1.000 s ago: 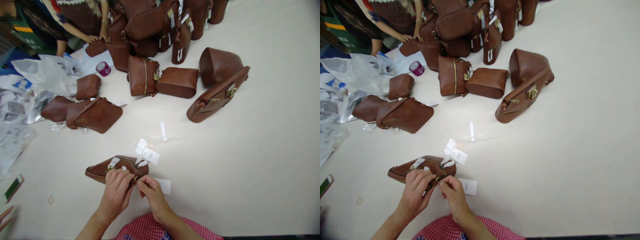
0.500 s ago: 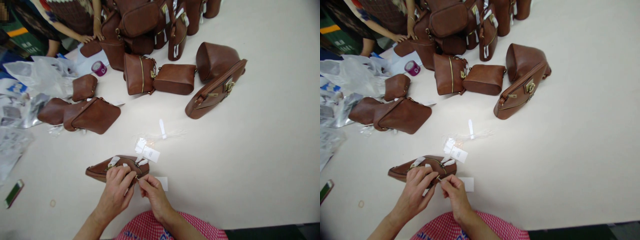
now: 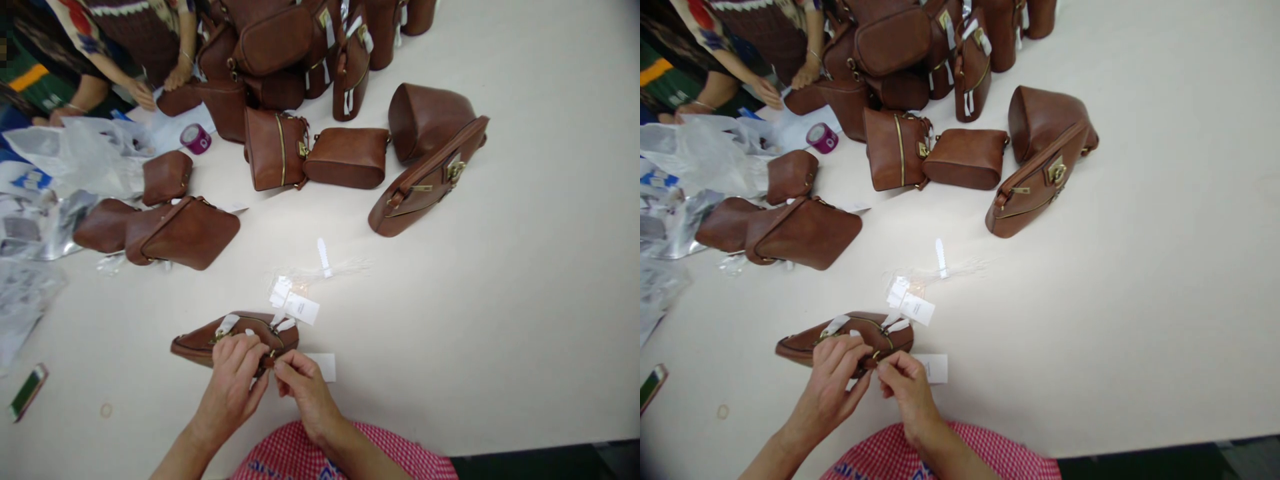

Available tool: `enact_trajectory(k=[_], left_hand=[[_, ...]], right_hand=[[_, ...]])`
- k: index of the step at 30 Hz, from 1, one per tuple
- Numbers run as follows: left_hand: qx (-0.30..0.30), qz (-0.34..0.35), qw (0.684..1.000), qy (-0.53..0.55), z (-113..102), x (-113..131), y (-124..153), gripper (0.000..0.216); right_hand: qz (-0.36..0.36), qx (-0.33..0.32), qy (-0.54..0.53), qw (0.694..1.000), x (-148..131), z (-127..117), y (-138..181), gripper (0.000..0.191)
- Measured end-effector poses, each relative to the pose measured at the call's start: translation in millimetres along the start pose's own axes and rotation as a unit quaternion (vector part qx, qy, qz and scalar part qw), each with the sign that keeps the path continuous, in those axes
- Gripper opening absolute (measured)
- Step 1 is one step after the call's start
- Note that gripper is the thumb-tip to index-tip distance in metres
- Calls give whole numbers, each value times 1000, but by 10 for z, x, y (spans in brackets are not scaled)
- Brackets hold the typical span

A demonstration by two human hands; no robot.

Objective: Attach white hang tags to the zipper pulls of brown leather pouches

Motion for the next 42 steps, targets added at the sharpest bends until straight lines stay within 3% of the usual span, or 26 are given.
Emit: enact_trajectory(k=[9,25,30,42], left_hand=[[1,2,1000,-9,16,-5,0,14],[-4,9,1000,-5,25,-12,19,15],[-9,6,1000,1,41,-27,14,15],[-3,3,1000,-2,-1,0,5,17]], right_hand=[[18,2,-11,1000,0,8,10,29],[61,-10,-58,996,61,35,14,47],[36,-31,-46,998,37,49,8,40],[39,-4,65,997,-93,-22,17,10]])
Point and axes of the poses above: each hand's wrist, its own y-axis away from the middle knuckle, its own z-axis out of the palm, x = y × z, the point moved 8 cm from there along -y, towards the middle knuckle, and after that the axes turned 15 degrees about -x, right-handed, at the moved point
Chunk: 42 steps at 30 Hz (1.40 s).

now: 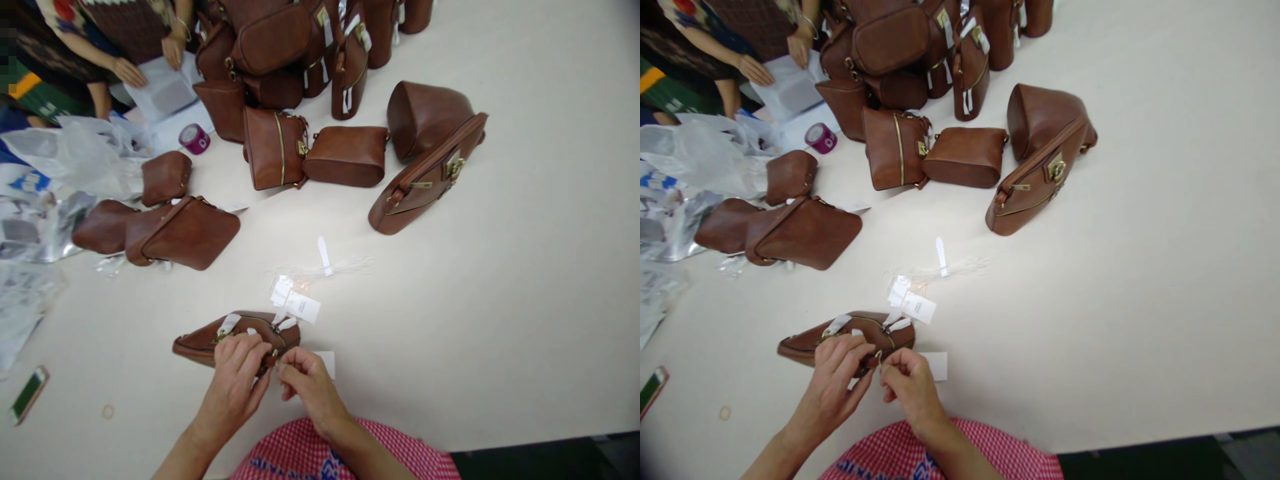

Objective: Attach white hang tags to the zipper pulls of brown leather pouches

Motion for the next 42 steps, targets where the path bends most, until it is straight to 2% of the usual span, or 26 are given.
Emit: enact_trajectory(k=[9,15,32,42], left_hand=[[1,1,1000,-3,-15,-2,-7,18],[-9,4,1000,4,0,1,-21,17],[-23,3,1000,14,-4,8,-46,19],[-29,5,1000,8,9,9,-44,20]], right_hand=[[-23,12,105,994,-123,-70,30,13],[-29,26,138,990,-198,-95,41,17],[-56,34,207,976,-218,-102,59,9],[-53,33,178,982,-193,-96,27,13]])
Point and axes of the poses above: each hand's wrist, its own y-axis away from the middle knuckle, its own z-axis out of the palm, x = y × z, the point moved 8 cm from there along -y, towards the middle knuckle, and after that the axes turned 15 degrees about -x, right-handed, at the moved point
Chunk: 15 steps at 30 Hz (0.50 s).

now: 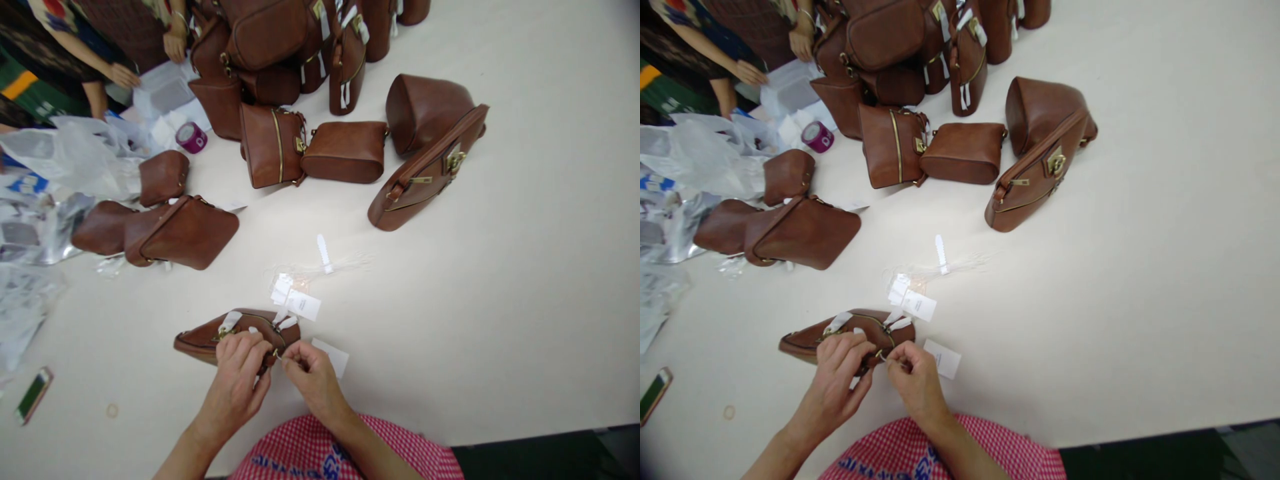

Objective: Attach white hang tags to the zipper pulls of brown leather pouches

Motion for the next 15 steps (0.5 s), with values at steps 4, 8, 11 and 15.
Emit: enact_trajectory(k=[4,8,11,15], left_hand=[[9,0,1000,-7,-26,13,4,19],[12,-6,1000,-2,-26,1,4,17],[13,0,1000,-5,-8,-4,9,18],[9,1,1000,-2,-21,-8,20,20]], right_hand=[[-4,12,-21,1000,12,19,-17,14],[4,17,-55,998,44,57,-30,16],[14,8,-94,995,91,108,-38,17],[19,12,-138,990,144,128,-36,15]])
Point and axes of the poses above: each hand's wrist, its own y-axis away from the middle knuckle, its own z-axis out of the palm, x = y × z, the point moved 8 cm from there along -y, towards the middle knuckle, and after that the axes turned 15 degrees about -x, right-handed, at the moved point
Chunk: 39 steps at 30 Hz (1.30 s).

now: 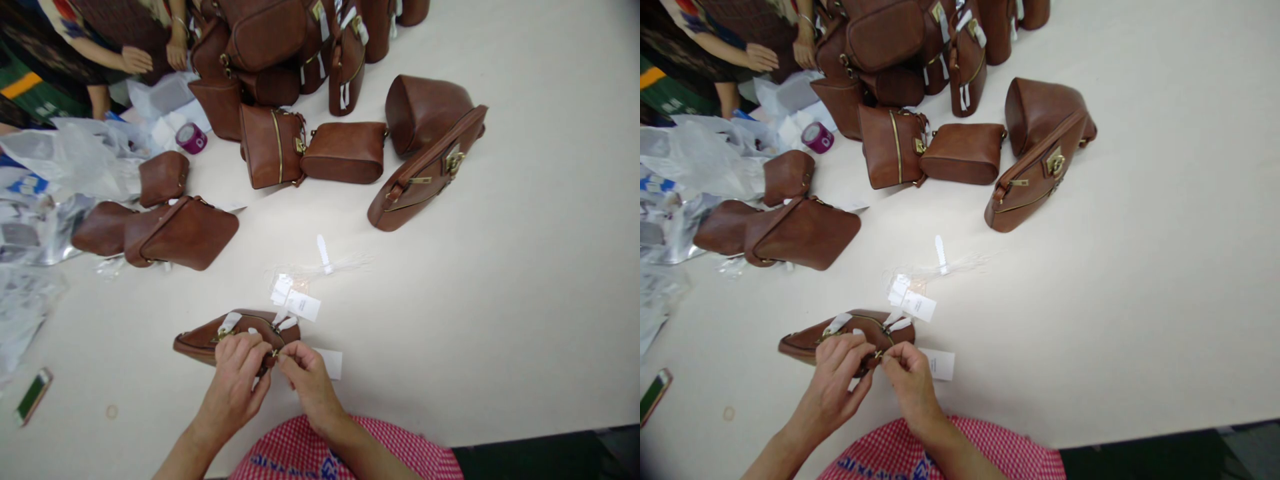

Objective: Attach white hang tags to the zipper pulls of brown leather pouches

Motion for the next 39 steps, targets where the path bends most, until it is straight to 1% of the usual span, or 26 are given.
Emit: enact_trajectory(k=[6,10,12,14,16,20,22,24,27,29,32,34,37,39], left_hand=[[-65,-3,998,22,-131,64,-34,29],[-71,-32,997,5,-272,38,-113,29],[-88,-40,995,0,-304,12,-187,27],[-133,-41,990,-9,-293,0,-290,23],[-206,-41,977,-24,-247,8,-406,21],[-351,-32,934,-63,-161,50,-615,18],[-403,-4,912,-79,-119,63,-685,14],[-433,44,897,-75,-72,71,-725,14],[-427,127,895,-28,-21,94,-744,20],[-414,157,896,-15,19,93,-736,22],[-408,181,894,-42,84,108,-704,22],[-413,193,889,-48,90,129,-675,20],[-419,193,887,-13,3,124,-617,16],[-411,181,893,31,-105,92,-558,7]], right_hand=[[-5,-7,-20,1000,-24,6,-10,19],[2,-3,-49,999,-36,6,-11,20],[1,-3,-52,999,-45,2,-10,19],[-2,-7,-46,999,-54,0,-12,17],[-5,-15,-38,999,-53,3,-18,17],[-11,-20,-40,999,-30,5,-35,18],[-12,-22,-42,999,-11,10,-42,18],[-13,-27,-40,999,9,20,-47,18],[-18,-38,-42,998,26,38,-51,18],[-21,-43,-47,998,29,47,-53,17],[-20,-44,-53,997,27,54,-56,16],[-16,-49,-57,997,25,64,-53,18],[-9,-61,-58,996,33,89,-30,20],[0,-70,-61,996,59,110,-8,21]])
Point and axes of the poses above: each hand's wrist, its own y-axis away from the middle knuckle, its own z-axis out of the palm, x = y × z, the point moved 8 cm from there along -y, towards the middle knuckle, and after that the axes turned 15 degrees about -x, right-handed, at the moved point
